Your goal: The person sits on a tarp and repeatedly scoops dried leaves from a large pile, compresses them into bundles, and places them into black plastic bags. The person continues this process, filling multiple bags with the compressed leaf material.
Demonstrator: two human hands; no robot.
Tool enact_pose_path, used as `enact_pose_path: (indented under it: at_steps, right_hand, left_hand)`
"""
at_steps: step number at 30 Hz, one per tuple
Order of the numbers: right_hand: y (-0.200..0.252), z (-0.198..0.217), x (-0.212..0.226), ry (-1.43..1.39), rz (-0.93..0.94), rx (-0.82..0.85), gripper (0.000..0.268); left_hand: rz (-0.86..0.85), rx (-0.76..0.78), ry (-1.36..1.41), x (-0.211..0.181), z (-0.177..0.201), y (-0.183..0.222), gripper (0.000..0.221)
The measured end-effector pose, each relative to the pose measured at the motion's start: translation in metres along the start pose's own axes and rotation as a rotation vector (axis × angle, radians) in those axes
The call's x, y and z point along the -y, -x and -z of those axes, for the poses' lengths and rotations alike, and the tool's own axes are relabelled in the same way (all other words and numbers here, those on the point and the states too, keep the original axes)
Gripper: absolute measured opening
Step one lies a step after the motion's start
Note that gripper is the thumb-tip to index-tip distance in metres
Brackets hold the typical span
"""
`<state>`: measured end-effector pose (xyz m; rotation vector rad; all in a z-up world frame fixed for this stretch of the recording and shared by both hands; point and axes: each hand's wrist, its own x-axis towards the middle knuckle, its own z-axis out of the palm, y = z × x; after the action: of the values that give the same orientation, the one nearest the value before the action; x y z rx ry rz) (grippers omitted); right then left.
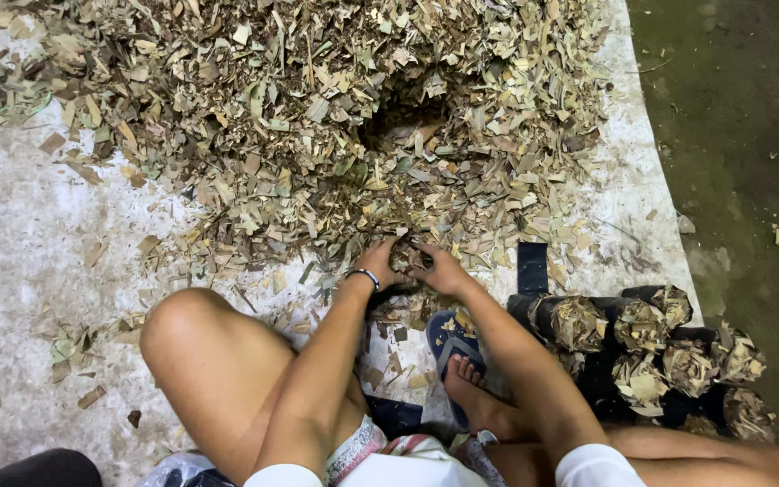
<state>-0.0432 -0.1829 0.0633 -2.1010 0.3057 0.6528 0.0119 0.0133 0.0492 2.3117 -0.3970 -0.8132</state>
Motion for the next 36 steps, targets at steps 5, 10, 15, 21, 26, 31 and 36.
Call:
enact_pose_path:
  at_steps: [5, 10, 15, 21, 26, 31, 36]
  right_hand:
    - [-0.017, -0.014, -0.007, 0.245, 0.095, -0.212, 0.083]
    - [-0.034, -0.001, -0.002, 0.323, 0.186, -0.035, 0.072]
    - [-0.079, 0.056, 0.027, 0.38, 0.005, 0.255, 0.062]
    - [-0.092, 0.049, 0.097, 0.684, -0.093, -0.019, 0.097]
    - [-0.093, 0.012, 0.113, 0.869, -0.157, 0.018, 0.121]
    - [-0.135, -0.011, 0.051, 0.859, 0.081, -0.127, 0.069]
    - [-0.146, 0.019, 0.023, 0.723, 0.097, -0.074, 0.057]
  left_hand:
    - [0.064, -0.092, -0.059, -0.007, -0.014, -0.003, 0.094]
    - [0.149, -0.135, -0.008, -0.023, -0.016, 0.006, 0.084]
    - [0.265, 0.066, 0.082, -0.028, 0.011, 0.008, 0.103]
    - [0.219, 0.133, 0.213, -0.028, 0.039, 0.017, 0.116]
    - [0.18, 0.163, 0.252, -0.024, 0.044, 0.026, 0.112]
    - [0.223, 0.202, 0.248, -0.011, 0.034, 0.015, 0.112]
    - [0.26, 0.187, 0.233, -0.001, 0.022, 0.004, 0.109]
